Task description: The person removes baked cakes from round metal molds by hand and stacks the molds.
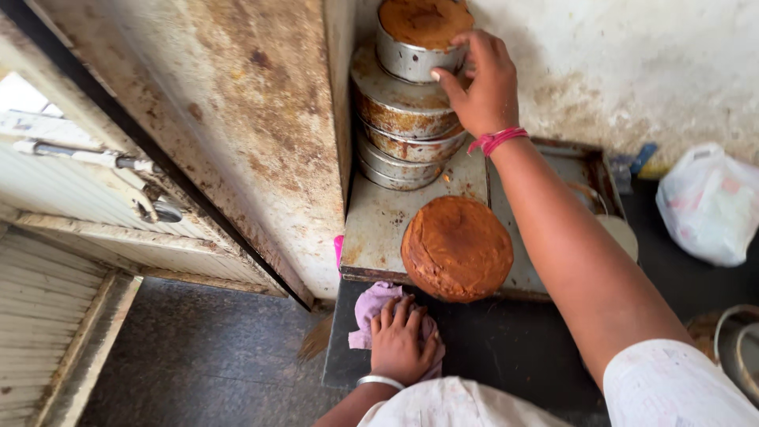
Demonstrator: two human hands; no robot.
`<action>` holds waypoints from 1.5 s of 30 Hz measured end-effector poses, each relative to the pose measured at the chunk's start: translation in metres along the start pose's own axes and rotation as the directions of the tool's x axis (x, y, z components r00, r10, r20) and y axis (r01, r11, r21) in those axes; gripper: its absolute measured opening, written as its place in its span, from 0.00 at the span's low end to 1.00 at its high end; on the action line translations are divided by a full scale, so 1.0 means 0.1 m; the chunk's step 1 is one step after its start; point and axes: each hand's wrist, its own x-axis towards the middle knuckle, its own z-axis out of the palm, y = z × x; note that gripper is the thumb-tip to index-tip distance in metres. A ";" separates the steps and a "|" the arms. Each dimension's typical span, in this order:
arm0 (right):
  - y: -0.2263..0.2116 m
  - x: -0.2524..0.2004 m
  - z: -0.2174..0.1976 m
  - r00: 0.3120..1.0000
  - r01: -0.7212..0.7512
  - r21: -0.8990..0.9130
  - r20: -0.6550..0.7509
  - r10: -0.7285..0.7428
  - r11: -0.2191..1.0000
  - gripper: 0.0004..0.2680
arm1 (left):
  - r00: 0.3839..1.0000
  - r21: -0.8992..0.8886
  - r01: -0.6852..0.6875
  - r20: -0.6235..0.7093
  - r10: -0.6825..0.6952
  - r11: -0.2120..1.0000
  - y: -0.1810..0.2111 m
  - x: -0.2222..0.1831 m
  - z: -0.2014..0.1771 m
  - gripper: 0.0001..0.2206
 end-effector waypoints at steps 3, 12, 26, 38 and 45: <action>0.01 -0.18 -0.03 0.996 0.065 0.007 -0.055 -0.065 0.998 0.16 | 1.000 0.004 -0.012 -0.005 0.012 1.000 -0.02 0.04 0.05 0.24; 0.65 -0.94 -0.41 0.918 -0.254 0.273 -0.234 0.321 0.928 0.11 | 0.999 0.023 -0.023 -0.045 0.024 0.999 -0.06 0.04 0.10 0.23; 1.19 -2.17 -0.46 0.795 -0.606 -0.056 -0.050 0.604 0.793 0.20 | 0.997 0.014 -0.049 -0.063 0.050 0.999 -0.02 0.06 0.09 0.21; 0.25 -0.38 -0.26 0.867 -0.484 0.545 0.194 0.459 0.685 0.29 | 0.802 -0.374 -0.316 -0.596 0.036 0.872 0.18 2.28 -1.29 0.33; 0.37 -0.08 0.24 0.770 -0.632 0.445 0.266 0.580 0.634 0.32 | 0.602 -0.410 -0.140 -0.758 -0.252 0.901 0.37 3.16 -1.02 0.36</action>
